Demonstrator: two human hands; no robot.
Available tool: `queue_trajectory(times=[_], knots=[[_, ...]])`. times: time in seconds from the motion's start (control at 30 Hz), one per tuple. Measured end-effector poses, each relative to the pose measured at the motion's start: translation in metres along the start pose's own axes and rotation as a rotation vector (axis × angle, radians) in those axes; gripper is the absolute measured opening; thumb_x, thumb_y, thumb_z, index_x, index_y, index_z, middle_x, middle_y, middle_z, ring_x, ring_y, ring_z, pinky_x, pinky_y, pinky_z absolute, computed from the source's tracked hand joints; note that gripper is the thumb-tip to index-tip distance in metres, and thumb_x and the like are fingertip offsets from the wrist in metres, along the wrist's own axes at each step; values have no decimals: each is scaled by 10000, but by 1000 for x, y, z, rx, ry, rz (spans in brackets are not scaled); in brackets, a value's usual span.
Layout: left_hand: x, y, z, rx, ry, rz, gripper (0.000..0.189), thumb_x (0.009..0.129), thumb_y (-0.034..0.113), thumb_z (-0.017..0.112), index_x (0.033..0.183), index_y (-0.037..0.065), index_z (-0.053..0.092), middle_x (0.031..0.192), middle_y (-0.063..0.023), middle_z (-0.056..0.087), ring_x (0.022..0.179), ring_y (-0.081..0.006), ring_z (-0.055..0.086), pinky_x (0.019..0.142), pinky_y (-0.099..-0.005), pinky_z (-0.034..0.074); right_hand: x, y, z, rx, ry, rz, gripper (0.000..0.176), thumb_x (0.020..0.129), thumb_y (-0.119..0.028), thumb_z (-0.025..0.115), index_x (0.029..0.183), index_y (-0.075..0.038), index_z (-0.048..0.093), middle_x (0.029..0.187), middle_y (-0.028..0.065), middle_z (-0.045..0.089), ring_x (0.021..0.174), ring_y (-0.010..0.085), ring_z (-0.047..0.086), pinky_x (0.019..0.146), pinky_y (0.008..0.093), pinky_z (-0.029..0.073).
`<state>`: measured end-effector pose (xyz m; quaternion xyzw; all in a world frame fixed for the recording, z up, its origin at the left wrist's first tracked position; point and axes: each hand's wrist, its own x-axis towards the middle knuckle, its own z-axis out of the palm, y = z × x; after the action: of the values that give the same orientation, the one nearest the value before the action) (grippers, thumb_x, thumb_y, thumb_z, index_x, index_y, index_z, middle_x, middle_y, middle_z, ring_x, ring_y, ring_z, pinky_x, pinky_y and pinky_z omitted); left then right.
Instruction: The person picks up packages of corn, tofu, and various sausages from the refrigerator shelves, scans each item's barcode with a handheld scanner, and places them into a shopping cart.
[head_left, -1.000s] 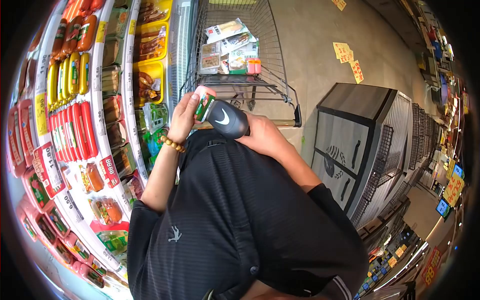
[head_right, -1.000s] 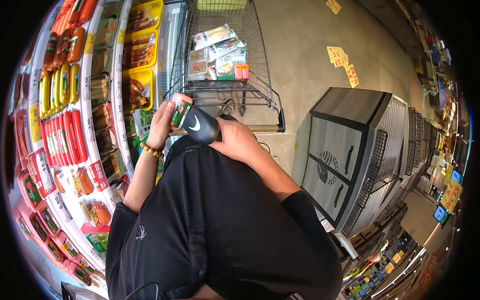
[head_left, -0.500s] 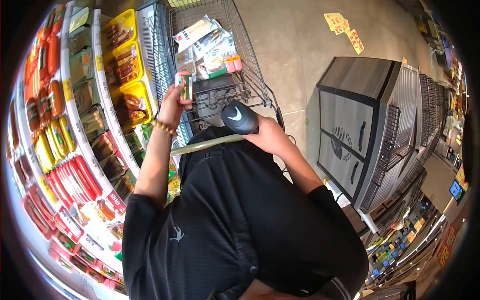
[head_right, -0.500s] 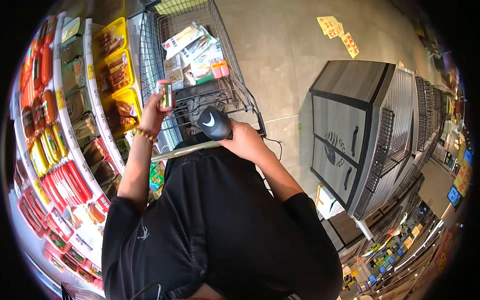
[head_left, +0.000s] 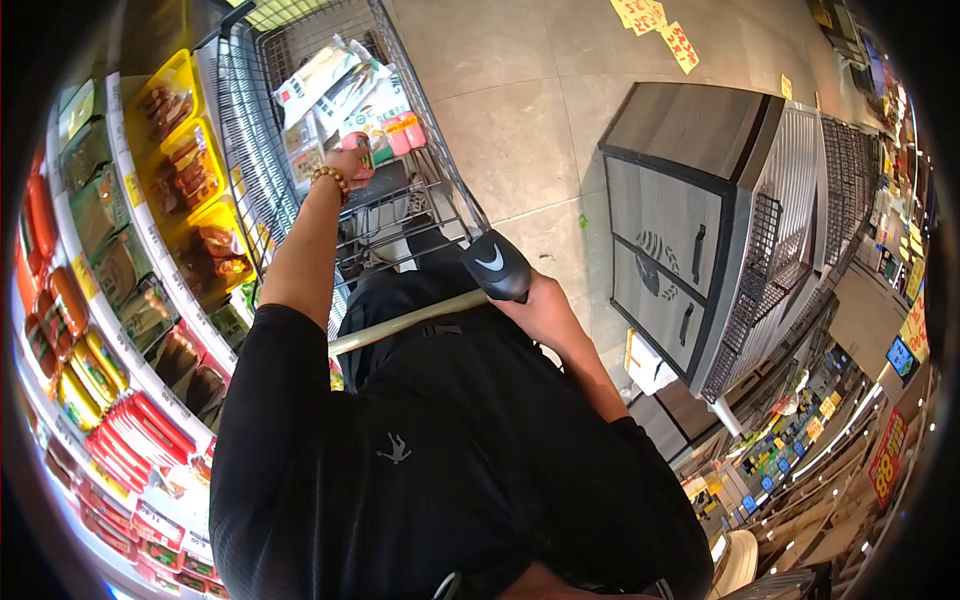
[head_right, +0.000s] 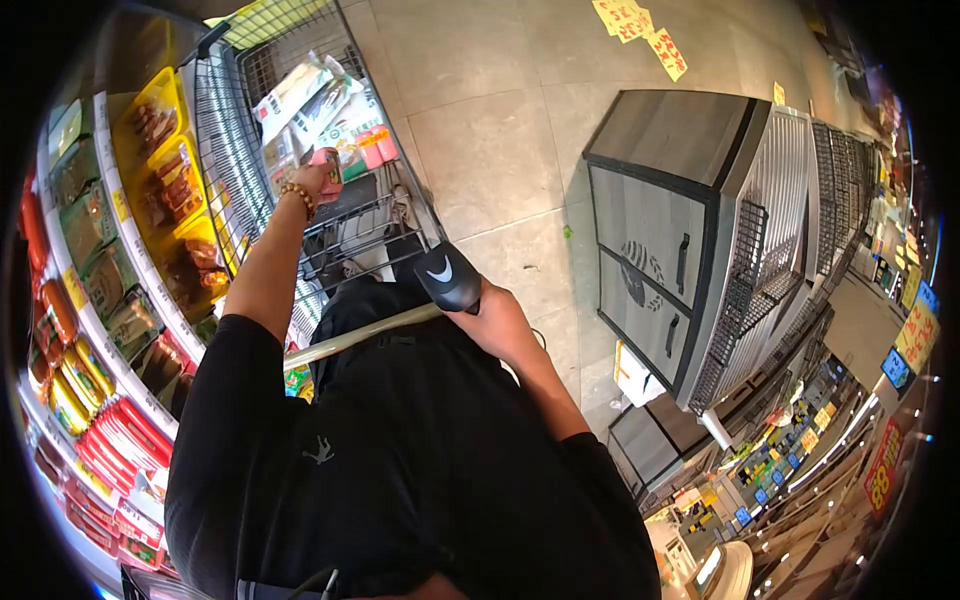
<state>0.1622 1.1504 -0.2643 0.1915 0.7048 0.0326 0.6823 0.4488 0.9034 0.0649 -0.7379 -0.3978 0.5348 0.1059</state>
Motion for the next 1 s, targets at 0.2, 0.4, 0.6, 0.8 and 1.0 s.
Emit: queue_trajectory(times=[0.2,0.4,0.6,0.8,1.0], knots=[[18,-14,-18,313,70,71,538,993,256,651,1476,53,525,1454,-125,576,1099,-309,686,830,-522,601,10,-3,-3,3,-39,0,475,856,-232,811,1225,26,657,1088,236,748,1036,395,723,900,419,563],[-110,0,-46,364,49,704,483,970,262,689,1338,-44,622,1125,-176,747,977,-224,730,866,-332,564,30,-14,3,-35,-154,-121,487,859,-244,801,1253,3,652,1120,230,744,1058,385,718,930,422,554],[-273,-64,-107,592,709,997,440,865,186,783,1264,45,663,1193,-197,696,1150,-401,657,1023,-472,518,46,-30,24,-68,-376,-345,583,890,-280,787,1377,-17,604,1223,213,724,1141,324,705,994,412,535],[-338,-164,-138,354,915,752,583,846,172,757,1367,9,549,1344,-240,582,1297,-425,529,1124,-481,429,70,-42,39,91,-421,-81,279,922,-262,791,1034,-11,742,707,55,684,554,116,627,516,288,498],[-330,-170,-123,421,880,498,499,869,141,696,1363,123,629,1441,-198,515,1257,-418,528,1053,-514,478,71,-57,41,-19,-444,-119,228,958,-207,737,1080,-24,800,707,9,655,579,107,580,574,282,468]])
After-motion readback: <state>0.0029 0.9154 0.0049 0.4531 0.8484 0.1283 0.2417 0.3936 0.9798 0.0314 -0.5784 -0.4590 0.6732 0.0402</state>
